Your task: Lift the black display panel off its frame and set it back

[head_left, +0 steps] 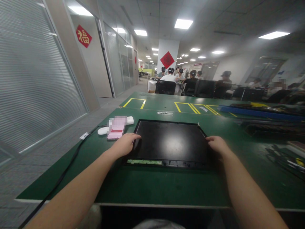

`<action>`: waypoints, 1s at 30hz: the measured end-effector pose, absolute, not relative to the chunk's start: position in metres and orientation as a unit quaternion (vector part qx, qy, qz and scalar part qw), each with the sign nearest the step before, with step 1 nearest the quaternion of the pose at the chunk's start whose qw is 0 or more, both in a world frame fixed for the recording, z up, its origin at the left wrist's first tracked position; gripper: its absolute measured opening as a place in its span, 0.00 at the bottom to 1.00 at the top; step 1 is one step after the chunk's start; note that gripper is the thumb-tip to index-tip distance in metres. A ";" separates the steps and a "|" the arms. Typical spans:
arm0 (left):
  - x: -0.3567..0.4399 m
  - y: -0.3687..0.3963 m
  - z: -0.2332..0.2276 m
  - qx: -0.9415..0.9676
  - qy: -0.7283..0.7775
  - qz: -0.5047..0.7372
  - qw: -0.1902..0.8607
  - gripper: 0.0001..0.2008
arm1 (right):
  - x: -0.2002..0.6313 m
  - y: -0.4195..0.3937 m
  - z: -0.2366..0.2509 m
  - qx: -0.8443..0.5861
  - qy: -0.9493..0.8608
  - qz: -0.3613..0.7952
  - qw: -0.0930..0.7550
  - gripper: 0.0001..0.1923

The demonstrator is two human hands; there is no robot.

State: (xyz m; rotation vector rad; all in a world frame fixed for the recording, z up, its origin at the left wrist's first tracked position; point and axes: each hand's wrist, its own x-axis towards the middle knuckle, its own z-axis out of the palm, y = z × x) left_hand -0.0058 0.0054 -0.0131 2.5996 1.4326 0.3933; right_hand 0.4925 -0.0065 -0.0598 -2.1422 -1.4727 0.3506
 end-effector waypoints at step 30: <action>-0.015 0.006 -0.005 0.846 0.495 0.168 0.106 0.20 | 0.496 -0.006 -0.072 -0.787 -0.483 0.170 0.345 0.12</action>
